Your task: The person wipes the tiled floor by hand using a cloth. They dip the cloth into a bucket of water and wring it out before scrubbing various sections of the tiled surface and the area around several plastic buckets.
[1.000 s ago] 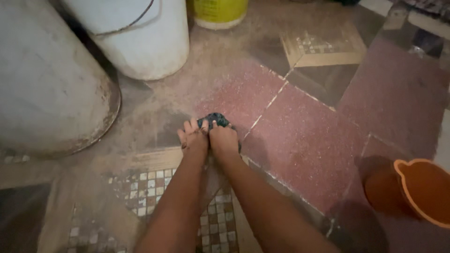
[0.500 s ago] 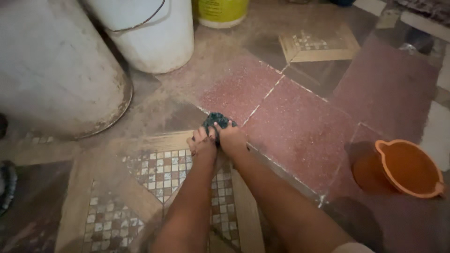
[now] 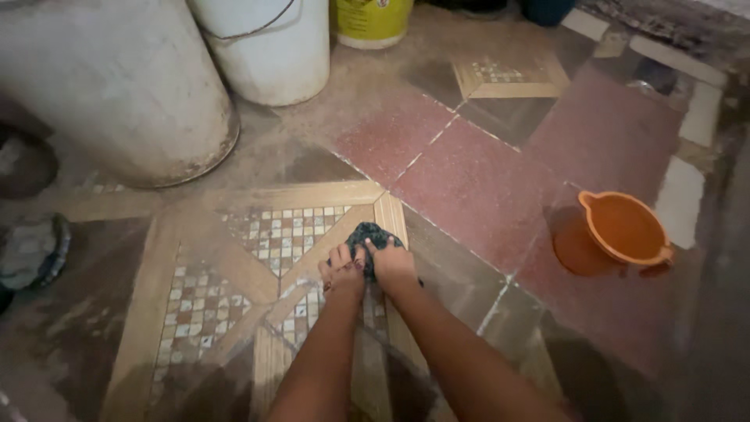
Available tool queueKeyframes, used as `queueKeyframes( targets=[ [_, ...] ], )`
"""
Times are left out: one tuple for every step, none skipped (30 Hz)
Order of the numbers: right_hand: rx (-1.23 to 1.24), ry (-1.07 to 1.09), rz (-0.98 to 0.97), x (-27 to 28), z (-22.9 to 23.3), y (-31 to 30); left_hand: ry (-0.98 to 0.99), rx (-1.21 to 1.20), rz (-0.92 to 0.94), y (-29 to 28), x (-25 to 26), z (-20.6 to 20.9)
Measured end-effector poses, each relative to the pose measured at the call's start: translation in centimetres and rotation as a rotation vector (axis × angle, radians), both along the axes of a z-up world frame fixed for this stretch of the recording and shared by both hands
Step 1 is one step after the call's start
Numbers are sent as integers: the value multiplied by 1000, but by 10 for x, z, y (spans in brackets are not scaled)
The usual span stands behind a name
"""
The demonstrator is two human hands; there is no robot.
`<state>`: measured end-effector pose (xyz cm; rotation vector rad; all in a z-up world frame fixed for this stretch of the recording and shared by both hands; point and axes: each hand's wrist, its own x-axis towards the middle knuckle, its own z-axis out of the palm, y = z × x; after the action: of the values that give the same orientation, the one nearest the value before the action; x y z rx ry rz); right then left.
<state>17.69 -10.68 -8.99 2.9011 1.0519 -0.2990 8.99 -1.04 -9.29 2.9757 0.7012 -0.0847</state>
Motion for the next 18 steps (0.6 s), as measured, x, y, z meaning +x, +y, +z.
queueKeyframes(
  targets=[
    [13,0,-4,-10,1,-7,20,-13,1,-4,-7,-3],
    [-10,29,-4,-19,1,-12,39,-28,6,-9,-14,-7],
    [-33,58,-4,-29,2,-18,57,-44,11,-13,-20,-11],
    [-52,83,-3,-34,4,-21,74,-27,0,-16,-26,-15],
    [-31,96,-17,-47,6,-27,91,-11,-11,-22,-36,-18],
    [-5,98,-30,-61,10,-35,98,10,-21,-27,-43,-18],
    [22,101,-43,-68,16,-41,128,3,-22,-32,-56,-17],
    [-30,153,-6,-77,23,-48,157,-5,-23,-38,-66,-15],
    [-85,205,26,-89,28,-53,164,-10,-12,-40,-70,-11],
    [-39,132,41,-99,30,-57,182,-26,0,-46,-82,-11],
    [6,59,54,-108,31,-59,200,-41,13,-51,-92,-10],
    [45,-1,66,-123,28,-67,128,-53,9,-53,-104,-10],
    [18,-9,67,-128,29,-70,55,-64,6,-50,-109,-7],
    [-3,-7,57,-128,34,-65,-8,-69,-8,-49,-116,-1],
    [-24,-6,47,-127,39,-63,37,-121,-5,-51,-120,6],
    [2,34,57,-123,47,-58,74,-160,-7,-41,-115,19],
    [28,74,67,-118,55,-55,111,-199,-8,-32,-111,33],
    [50,115,80,-117,60,-56,124,-222,10,-28,-110,43]
  ],
)
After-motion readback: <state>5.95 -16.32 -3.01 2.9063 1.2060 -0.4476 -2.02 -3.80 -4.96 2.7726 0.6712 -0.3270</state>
